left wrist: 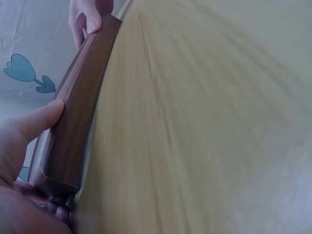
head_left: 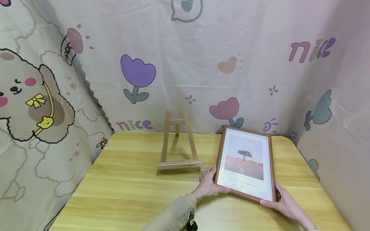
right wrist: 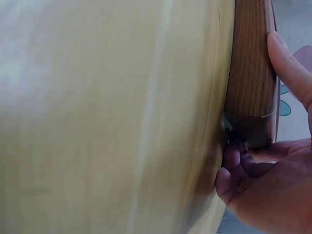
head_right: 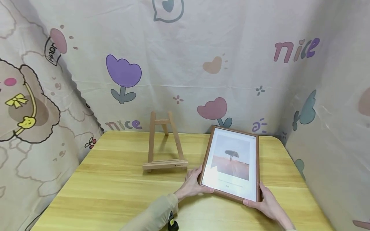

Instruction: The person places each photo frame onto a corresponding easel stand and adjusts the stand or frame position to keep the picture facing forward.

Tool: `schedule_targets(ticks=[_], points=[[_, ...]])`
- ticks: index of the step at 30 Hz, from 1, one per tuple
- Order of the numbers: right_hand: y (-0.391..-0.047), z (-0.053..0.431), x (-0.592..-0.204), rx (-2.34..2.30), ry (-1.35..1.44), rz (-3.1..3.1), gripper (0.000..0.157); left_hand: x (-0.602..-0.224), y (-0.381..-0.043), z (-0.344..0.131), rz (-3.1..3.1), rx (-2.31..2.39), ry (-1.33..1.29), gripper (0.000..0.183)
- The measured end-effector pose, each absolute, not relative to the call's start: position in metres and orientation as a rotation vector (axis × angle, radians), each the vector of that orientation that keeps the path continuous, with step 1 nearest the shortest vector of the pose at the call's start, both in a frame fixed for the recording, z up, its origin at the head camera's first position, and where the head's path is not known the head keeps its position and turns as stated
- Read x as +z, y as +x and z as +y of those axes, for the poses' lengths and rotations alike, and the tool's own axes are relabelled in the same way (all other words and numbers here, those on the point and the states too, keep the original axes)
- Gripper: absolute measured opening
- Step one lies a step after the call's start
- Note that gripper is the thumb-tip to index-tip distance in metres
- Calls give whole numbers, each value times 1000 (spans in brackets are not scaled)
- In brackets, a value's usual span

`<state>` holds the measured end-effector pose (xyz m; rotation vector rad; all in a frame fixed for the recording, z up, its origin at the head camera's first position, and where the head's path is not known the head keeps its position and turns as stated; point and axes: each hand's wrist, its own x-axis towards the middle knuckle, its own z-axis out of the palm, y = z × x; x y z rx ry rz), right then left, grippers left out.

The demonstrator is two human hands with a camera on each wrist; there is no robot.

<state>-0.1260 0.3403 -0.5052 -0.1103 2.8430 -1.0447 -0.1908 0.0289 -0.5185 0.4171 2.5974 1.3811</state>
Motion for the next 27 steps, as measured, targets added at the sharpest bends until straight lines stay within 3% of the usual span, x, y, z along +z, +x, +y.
schedule_targets(ticks=[18,27], points=[[-126,337,-506,-1120,-151,2910,102,-522,-193,28,2549,1450,451,114],[-125,338,-504,-1134,-40,2891,100,-520,-195,28,2506,1493,505,114]])
